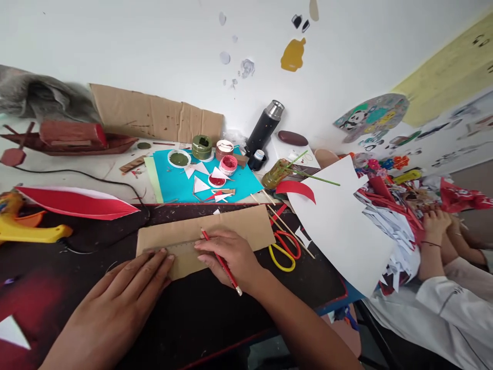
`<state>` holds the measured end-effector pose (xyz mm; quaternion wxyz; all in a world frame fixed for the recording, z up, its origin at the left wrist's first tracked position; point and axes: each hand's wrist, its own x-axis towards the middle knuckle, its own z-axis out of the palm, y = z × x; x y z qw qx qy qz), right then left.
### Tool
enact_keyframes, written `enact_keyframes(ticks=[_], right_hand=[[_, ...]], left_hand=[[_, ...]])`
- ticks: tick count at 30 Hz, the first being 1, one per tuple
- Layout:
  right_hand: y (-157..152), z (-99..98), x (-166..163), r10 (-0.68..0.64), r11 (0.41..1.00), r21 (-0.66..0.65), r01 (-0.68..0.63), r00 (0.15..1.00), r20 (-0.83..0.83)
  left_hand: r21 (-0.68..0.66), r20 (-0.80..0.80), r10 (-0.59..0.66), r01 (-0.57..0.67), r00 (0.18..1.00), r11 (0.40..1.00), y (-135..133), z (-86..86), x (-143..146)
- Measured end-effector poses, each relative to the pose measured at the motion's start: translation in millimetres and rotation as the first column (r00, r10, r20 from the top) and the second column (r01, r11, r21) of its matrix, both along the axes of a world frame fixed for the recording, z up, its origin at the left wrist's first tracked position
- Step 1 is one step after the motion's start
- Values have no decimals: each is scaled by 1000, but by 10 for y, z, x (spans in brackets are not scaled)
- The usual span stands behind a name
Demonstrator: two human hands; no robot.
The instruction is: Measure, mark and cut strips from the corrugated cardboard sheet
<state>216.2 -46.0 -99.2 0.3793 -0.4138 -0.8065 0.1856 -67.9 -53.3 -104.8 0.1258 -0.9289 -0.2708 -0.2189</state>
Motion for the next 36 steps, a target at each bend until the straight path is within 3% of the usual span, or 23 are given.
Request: enact_keyframes(ticks=[4, 9, 14, 29, 36], right_hand=[[20, 37, -1, 63, 998, 7, -63, 997, 44], [61, 84, 26, 73, 997, 32, -74, 997, 15], [91, 89, 41, 76, 997, 24, -76, 997, -2], [135, 106, 15, 98, 994, -51, -99, 995, -23], [101, 94, -2, 30, 996, -86, -33, 999, -42]], left_hand=[[-18, -13, 19, -20, 1000, 1000, -72, -2, 22], [-147, -84, 206, -217, 975, 965, -253, 52, 134], [-175, -82, 273, -283, 959, 943, -315, 97, 231], [-254, 83, 345, -315, 935, 915, -335, 106, 278], [-298, 86, 369, -329, 926, 896, -325, 129, 285]])
